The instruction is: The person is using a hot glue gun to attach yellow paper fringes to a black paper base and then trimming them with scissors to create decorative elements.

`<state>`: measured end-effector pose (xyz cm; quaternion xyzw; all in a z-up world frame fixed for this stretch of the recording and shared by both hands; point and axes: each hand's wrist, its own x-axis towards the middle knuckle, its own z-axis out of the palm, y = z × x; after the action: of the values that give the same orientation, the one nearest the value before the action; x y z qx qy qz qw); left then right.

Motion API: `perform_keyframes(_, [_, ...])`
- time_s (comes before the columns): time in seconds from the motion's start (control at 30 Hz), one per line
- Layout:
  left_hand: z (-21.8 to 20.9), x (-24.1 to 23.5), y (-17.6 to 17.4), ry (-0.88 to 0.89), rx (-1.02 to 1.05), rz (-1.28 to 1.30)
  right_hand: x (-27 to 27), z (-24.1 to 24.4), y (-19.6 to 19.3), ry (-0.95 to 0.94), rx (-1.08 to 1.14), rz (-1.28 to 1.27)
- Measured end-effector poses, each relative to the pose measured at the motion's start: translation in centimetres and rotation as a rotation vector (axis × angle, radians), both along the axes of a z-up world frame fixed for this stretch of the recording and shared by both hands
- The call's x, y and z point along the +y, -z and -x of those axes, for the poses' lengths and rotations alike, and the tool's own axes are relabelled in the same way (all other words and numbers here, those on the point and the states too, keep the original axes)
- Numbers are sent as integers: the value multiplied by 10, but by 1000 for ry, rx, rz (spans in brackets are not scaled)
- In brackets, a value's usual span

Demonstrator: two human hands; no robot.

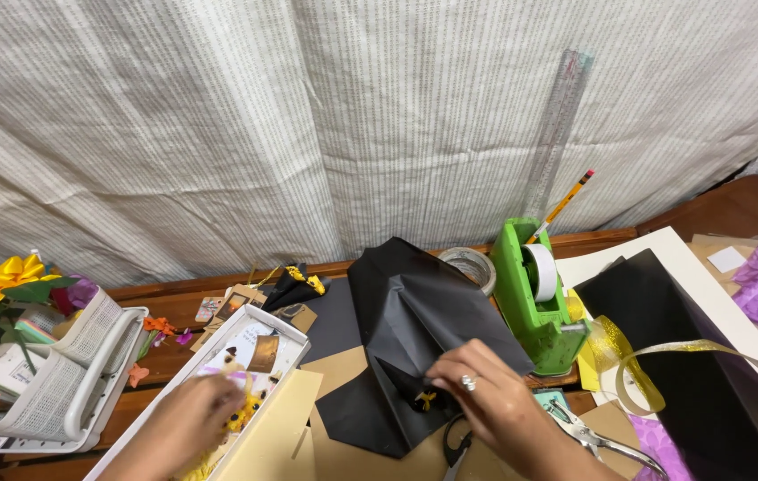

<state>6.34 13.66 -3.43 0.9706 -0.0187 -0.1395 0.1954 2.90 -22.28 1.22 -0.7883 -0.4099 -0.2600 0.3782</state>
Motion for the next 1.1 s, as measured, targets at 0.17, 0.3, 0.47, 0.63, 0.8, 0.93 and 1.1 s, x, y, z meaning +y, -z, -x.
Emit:
perform_keyframes(0.17, [2, 52, 52, -50, 241, -302, -19, -5, 21, 36, 21, 1])
perform_keyframes(0.3, [8, 55, 70, 9, 141, -183, -21, -3, 24, 37, 117, 27])
perform_keyframes(0.47, [9, 34, 47, -21, -56, -216, -29, 6, 33, 53, 131, 75])
perform_keyframes(0.63, [-2, 38, 39, -207, -217, -15, -47, 23, 42, 107, 175, 78])
perform_keyframes(0.8, [-3, 33, 47, -47, -135, 42, -58, 35, 64, 79, 173, 74])
perform_keyframes(0.93, [-8, 28, 63, 104, -210, -191, -52, 38, 75, 57, 138, 155])
perform_keyframes(1.1, [-10, 19, 43, 21, -252, -84, -34, 49, 55, 145, 124, 230])
